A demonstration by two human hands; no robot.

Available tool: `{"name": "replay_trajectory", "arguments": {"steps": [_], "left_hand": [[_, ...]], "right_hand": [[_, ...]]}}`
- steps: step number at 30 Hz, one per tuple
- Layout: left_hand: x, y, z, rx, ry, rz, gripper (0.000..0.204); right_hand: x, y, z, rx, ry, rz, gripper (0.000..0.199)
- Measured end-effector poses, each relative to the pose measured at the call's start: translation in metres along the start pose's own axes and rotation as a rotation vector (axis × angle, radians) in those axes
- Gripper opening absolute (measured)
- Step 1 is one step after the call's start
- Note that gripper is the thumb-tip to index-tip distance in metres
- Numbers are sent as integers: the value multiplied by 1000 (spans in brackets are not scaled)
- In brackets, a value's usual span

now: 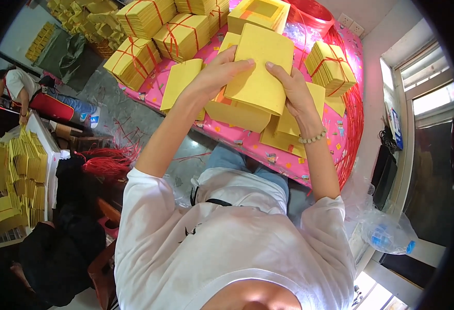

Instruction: The recorder is counting, aligning, and stacking large bundles of yellow paper products.

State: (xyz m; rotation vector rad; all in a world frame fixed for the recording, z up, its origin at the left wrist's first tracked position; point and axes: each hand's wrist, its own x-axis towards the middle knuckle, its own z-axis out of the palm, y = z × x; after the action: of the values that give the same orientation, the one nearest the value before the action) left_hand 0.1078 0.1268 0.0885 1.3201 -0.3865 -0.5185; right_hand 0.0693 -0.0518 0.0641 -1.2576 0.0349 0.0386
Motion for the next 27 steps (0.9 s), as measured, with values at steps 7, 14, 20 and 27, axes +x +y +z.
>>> {"name": "replay_trajectory", "arguments": {"steps": [7,14,20,27], "left_hand": [[3,-6,-2,30,38,24,41],[3,-5,5,-104,27,-18,37],[4,1,10,-169,55,-116,35],[-3,-4,16,-141,67,-51,35]], "right_hand": [[-2,4,0,-105,8,-96,38],[-6,-1,3,-102,-9,-136,38],[-3,1,-1,-92,18,-108,38],[-13,-5,3,-244,18,-266,37]]}}
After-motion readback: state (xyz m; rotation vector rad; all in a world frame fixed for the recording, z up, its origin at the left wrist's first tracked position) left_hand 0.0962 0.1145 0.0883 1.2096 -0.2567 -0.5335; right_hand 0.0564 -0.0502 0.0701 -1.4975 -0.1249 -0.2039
